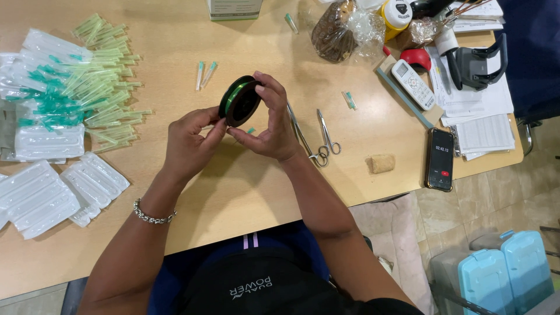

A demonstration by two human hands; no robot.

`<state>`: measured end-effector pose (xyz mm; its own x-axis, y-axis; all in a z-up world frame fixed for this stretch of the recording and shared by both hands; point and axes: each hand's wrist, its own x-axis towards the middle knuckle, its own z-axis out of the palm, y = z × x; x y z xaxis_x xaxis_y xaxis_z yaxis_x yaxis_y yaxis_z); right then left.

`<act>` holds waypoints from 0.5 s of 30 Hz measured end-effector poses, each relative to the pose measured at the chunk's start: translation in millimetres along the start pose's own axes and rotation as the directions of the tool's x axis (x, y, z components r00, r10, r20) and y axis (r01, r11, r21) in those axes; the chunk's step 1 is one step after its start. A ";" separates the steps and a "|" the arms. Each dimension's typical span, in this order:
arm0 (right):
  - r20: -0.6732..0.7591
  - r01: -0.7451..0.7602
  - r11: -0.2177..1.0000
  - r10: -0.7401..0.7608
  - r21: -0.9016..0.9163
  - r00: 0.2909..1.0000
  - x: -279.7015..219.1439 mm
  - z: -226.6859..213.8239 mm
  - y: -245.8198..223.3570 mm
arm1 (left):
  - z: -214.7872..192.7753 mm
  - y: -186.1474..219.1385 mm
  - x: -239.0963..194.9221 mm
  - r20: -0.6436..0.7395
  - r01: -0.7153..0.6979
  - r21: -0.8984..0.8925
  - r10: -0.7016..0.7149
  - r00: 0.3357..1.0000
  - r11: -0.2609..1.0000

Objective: The person handles a black circular object and a small syringe-like tube on a cluttered table. They use a pair of metal forceps to manipulate the small tube, then use a pair of scissors to cut a piece of the tube. The person continues to handle the small tube and forceps throughout the video.

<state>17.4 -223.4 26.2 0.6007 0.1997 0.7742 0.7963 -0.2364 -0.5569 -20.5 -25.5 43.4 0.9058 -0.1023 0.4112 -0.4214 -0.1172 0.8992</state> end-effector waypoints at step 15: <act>0.002 -0.195 0.857 0.220 0.477 0.975 -2.1 -2.0 -4.2 | 4.2 -22.8 1.6 0.170 0.321 -0.616 -0.276 0.946 0.720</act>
<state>12.6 -224.8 27.5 0.7615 0.1450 0.6317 0.5997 0.2119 -0.7716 -9.6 -27.1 23.0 0.9657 -0.2327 0.1154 0.0142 0.4911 0.8710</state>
